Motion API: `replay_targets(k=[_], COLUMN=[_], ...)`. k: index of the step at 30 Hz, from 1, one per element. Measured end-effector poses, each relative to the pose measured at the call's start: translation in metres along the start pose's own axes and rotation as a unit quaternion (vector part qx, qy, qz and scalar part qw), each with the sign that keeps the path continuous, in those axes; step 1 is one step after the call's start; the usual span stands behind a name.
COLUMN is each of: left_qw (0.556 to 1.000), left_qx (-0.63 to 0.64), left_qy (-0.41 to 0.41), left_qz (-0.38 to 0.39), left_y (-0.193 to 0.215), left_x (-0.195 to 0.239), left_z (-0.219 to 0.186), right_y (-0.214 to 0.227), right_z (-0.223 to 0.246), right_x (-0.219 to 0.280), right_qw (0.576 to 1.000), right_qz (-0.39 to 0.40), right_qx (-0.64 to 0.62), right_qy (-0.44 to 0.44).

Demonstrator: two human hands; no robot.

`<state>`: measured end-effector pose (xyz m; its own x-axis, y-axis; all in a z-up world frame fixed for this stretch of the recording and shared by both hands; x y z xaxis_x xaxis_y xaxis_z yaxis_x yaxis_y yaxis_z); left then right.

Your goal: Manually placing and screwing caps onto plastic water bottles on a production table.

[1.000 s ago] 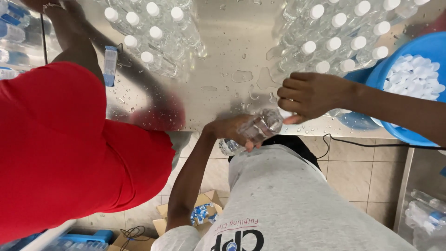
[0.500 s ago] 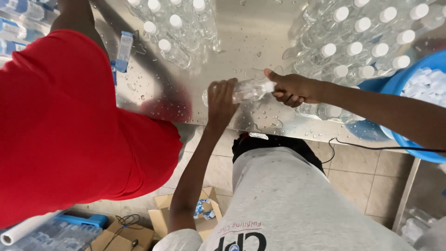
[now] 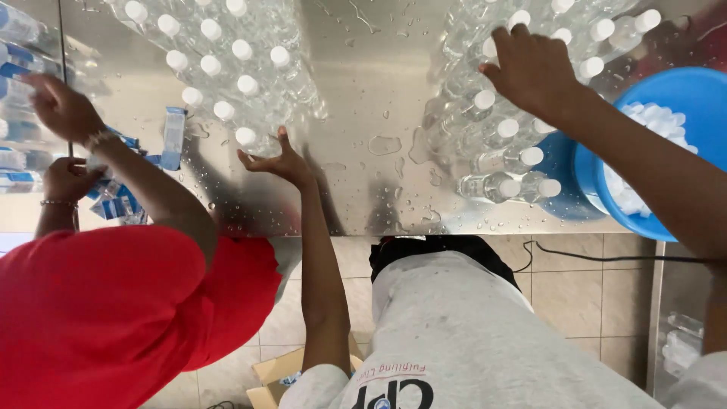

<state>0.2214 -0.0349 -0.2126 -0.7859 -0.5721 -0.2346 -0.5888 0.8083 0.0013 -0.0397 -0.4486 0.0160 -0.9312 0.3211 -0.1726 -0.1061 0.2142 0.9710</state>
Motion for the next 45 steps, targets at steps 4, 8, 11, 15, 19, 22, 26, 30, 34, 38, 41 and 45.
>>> replay_targets(k=[4,8,11,15,19,22,26,30,34,38,41,45], left_qw=[0.996,0.986,0.962,0.911,0.776,0.694,0.629,0.627,0.624,0.618,0.623,0.657], left_qx=[0.059,-0.081,0.059,0.088,0.004,-0.045,0.021,0.032,0.054,0.073,0.061,-0.021], left_qy=[0.057,-0.146,0.247,0.033,-0.015,0.149,0.324,0.34,0.327,0.323,0.323,0.226], left_qz=[-0.021,-0.026,0.099,0.401,0.63,0.703,0.706,0.7,0.708,0.713,0.709,0.719], left_y=[-0.022,-0.007,0.025,0.016,-0.003,0.009,0.032,0.037,0.033,0.034,0.032,0.031], left_x=[-0.014,-0.005,0.077,0.15,0.169,0.181,0.203,0.202,0.197,0.198,0.199,0.186], left_z=[0.008,0.03,-0.126,-0.139,-0.224,-0.228,-0.177,-0.172,-0.185,-0.183,-0.185,-0.207], right_y=[-0.047,-0.064,-0.05,0.013,0.085,0.084,0.077,0.053,0.052,0.057,0.062,0.062], right_z=[-0.018,-0.01,0.022,0.066,0.094,0.1,0.092,0.083,0.094,0.101,0.099,0.097], right_x=[-0.028,-0.041,-0.037,-0.022,-0.015,-0.007,0.005,0.015,0.012,0.01,0.007,0.007], right_qw=[0.991,0.984,0.978,0.959,0.897,0.859,0.836,0.877,0.883,0.869,0.877,0.884], right_qz=[0.07,0.046,-0.001,0.006,0.132,0.205,0.234,0.196,0.192,0.187,0.175,0.155], right_qx=[-0.084,-0.152,-0.204,-0.283,-0.418,-0.458,-0.477,-0.428,-0.428,-0.458,-0.446,-0.433], right_qy=[-0.078,-0.078,-0.047,-0.028,-0.059,-0.1,-0.138,-0.091,-0.009,-0.003,0.034,0.083])
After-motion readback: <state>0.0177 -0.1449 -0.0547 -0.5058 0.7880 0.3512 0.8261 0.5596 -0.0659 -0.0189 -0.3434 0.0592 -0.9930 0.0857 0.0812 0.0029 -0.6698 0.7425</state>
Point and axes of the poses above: each hand's wrist, its own x-axis away from the middle knuckle, its own y-axis out of the back of the hand, z = x × y, the point moved 7 cm from there along -x, towards the middle knuckle, and after that the axes turned 15 degrees about -z, right-handed, at the moved point
